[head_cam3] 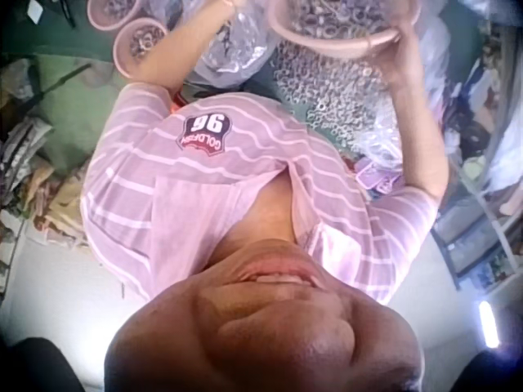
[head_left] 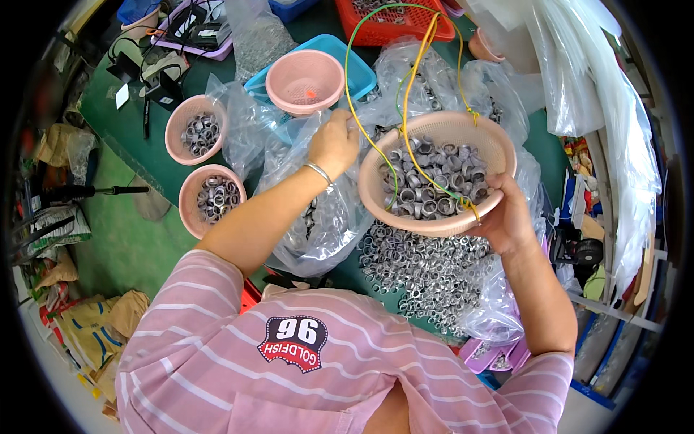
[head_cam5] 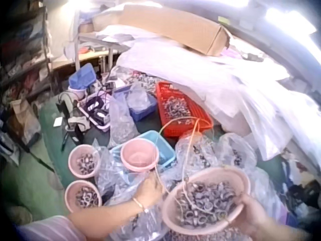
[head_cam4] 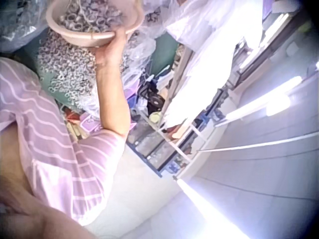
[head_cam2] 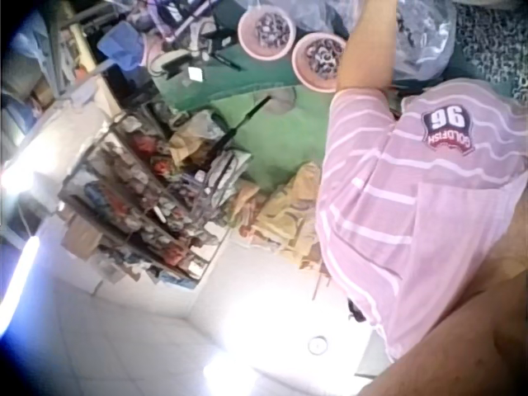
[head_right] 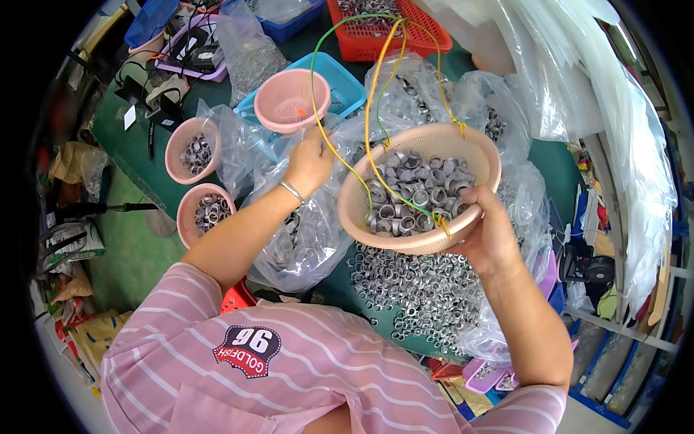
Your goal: The person sorts small metal rings and components from a large pile into various plastic bags, trays, and bowls at a workstation, and then walks to a different area to place some of the items into a larger bag.
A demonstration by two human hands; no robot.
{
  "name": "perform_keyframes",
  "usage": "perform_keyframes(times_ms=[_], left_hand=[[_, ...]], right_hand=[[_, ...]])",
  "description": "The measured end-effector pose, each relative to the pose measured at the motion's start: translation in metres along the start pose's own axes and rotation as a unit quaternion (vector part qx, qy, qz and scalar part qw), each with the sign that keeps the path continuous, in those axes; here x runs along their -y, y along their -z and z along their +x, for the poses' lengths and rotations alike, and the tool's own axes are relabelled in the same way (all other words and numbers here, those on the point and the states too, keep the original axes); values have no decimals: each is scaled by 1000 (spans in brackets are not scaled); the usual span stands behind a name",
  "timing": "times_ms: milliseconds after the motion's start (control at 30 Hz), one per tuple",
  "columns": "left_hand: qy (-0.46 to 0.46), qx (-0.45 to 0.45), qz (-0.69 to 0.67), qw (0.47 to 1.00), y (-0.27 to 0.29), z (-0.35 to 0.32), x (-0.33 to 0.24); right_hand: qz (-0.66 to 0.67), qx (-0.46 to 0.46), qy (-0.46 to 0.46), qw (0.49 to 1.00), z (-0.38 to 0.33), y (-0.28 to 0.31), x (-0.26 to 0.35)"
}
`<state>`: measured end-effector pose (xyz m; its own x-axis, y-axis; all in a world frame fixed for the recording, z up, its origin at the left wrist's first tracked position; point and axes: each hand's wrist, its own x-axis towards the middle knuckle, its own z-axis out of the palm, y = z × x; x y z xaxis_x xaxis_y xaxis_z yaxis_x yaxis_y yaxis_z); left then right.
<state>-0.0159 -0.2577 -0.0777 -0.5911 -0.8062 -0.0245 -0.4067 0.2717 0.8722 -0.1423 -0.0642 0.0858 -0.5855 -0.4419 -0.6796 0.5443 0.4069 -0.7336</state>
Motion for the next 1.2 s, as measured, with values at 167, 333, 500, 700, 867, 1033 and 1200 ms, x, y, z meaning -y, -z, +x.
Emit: perform_keyframes(times_ms=[167, 333, 500, 700, 867, 1033, 1200], left_hand=[[74, -96, -267, 956, -20, 5, 5], [164, -57, -429, 887, -13, 6, -20], [192, -67, -473, 857, -21, 12, -19], [205, -60, -497, 841, -31, 17, -13], [215, -68, -505, 833, -31, 20, -13], [193, -54, -483, 853, -20, 21, -22], [35, -124, -370, 920, -45, 29, 10]], right_hand=[[-94, -16, 22, 995, -10, -24, 27], [-81, -27, 2, 996, -7, -16, 38], [-143, -13, 8, 990, 0, -23, 46], [-146, -19, -3, 989, 0, -23, 51], [-201, 1, 28, 979, 6, -21, 44], [-188, 24, 19, 982, 9, -23, 33], [-165, -7, -22, 986, 9, -28, 32]])
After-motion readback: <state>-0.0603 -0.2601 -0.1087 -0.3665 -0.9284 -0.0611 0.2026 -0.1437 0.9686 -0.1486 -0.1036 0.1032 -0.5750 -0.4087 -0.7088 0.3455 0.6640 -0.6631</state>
